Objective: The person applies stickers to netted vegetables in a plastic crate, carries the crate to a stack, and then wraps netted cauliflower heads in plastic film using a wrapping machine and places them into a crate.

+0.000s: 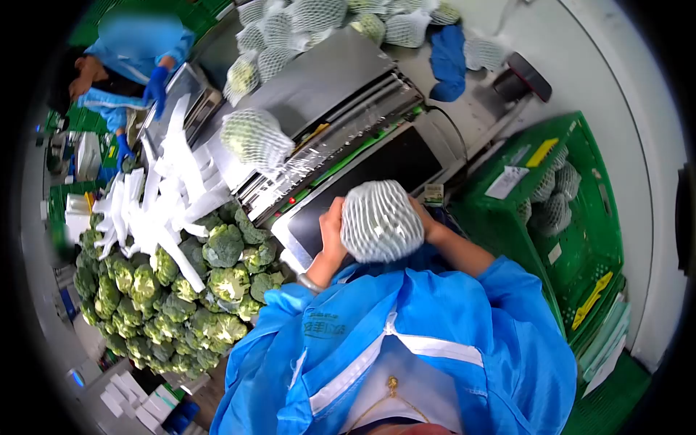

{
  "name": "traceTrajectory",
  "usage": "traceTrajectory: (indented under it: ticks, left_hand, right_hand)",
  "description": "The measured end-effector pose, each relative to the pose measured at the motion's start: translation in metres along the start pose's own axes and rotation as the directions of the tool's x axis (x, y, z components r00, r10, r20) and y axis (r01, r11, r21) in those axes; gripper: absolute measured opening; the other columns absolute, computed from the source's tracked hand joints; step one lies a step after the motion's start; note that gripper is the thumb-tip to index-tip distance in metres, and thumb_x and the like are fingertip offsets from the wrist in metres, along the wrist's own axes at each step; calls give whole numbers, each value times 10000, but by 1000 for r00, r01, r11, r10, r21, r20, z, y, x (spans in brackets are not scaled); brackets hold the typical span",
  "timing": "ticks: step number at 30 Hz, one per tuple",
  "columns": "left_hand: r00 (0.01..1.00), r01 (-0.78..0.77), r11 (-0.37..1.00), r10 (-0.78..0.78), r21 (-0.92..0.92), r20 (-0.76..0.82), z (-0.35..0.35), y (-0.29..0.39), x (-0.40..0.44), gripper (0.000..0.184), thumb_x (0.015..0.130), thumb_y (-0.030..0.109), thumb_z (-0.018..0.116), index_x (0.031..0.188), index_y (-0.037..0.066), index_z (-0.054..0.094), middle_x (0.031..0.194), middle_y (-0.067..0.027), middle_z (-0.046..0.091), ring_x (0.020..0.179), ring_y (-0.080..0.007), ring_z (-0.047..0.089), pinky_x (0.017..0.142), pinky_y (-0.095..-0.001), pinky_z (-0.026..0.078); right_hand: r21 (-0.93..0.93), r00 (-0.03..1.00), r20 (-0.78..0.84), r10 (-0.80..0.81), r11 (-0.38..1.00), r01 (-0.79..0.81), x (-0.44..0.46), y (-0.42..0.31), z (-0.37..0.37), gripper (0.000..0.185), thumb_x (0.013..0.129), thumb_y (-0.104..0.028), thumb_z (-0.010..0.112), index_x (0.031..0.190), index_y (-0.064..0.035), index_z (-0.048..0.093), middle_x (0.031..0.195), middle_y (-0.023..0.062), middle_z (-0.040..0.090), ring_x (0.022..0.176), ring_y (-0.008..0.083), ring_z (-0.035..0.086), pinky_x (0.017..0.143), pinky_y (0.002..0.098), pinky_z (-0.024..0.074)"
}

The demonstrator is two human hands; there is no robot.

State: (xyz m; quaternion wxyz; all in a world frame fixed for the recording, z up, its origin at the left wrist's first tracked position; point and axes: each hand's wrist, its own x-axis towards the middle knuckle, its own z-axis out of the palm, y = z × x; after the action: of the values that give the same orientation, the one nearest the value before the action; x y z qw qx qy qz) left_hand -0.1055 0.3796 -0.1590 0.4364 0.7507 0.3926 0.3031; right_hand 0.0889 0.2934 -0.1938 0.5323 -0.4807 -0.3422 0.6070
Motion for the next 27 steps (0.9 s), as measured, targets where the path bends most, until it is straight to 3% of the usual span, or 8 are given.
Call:
traceTrajectory:
  ticks: [5, 6, 10, 16, 17, 20, 24, 27]
  left_hand:
    - [978, -8, 913, 92, -408, 186, 2, 66, -18, 425, 1019, 365, 458, 811, 14, 579, 643, -67, 594, 562, -141, 563, 537, -300, 419]
    - [926, 174, 854, 27, -490, 377, 4, 72, -10, 465, 1025, 400, 444, 805, 14, 584, 741, -71, 630, 675, -99, 571, 610, -274, 434]
    - [697, 589, 583, -16, -560, 717, 57, 98, -1, 335, 998, 346, 502, 977, 21, 583, 956, -100, 626, 839, -152, 580, 749, -294, 454]
    - [433, 784, 509, -40, -355, 900, 131, 153, -8, 315, 971, 317, 536, 1102, 31, 554, 1075, -107, 606, 967, -199, 563, 841, -321, 447]
    - [398, 795, 513, -38, -324, 916, 145, 162, -10, 320, 967, 312, 541, 1123, 33, 549, 1095, -108, 602, 989, -207, 561, 857, -325, 446]
    - [314, 815, 522, -31, -252, 949, 184, 187, -18, 349, 953, 298, 558, 1186, 38, 535, 1154, -112, 592, 1053, -231, 552, 903, -338, 442]
    - [217, 777, 602, 15, -183, 976, 235, 218, -22, 413, 935, 278, 580, 1269, 45, 516, 1233, -116, 579, 1138, -263, 541, 964, -356, 437]
    - [244, 404, 867, 204, -291, 948, 278, 247, -10, 473, 921, 264, 597, 1331, 49, 502, 1293, -120, 569, 1203, -286, 533, 1011, -369, 434]
  right_hand:
    - [-388, 748, 269, -606, 643, 660, -73, -80, 26, 267, 968, -167, 478, 1127, -8, 623, 1082, 170, 657, 899, 289, 592, 869, 406, 437]
    - [-296, 978, 202, -46, 949, 106, -84, -123, 32, 313, 1003, -175, 431, 879, 7, 654, 995, 170, 658, 817, 293, 573, 840, 408, 431]
    - [-276, 730, 165, -664, 679, 680, -111, -149, 13, 300, 977, -168, 519, 746, -1, 614, 759, 98, 618, 617, 249, 538, 595, 337, 453]
    - [-966, 476, 156, -865, -33, 256, -220, -192, -51, 147, 808, -197, 690, 902, -85, 673, 884, 64, 644, 791, 197, 627, 627, 306, 502]
    - [-958, 448, 103, -888, 32, 283, -236, -210, -61, 219, 844, -216, 679, 1005, -68, 671, 935, 72, 666, 822, 231, 652, 669, 328, 520]
    - [-402, 905, -169, -390, 866, 298, -295, -202, -93, 664, 825, -387, 730, 1331, -18, 511, 1250, 168, 594, 1102, 389, 581, 936, 404, 466]
    - [-448, 896, -112, -431, 827, 341, -343, -192, -110, 1294, 603, -491, 873, 1506, 37, 111, 1511, 246, 251, 1374, 340, 323, 1157, 413, 208]
    - [95, 873, -446, -196, 960, 264, -369, -182, -139, 1138, 640, -421, 862, 1496, 6, 247, 1461, 170, 389, 1300, 301, 435, 1105, 406, 322]
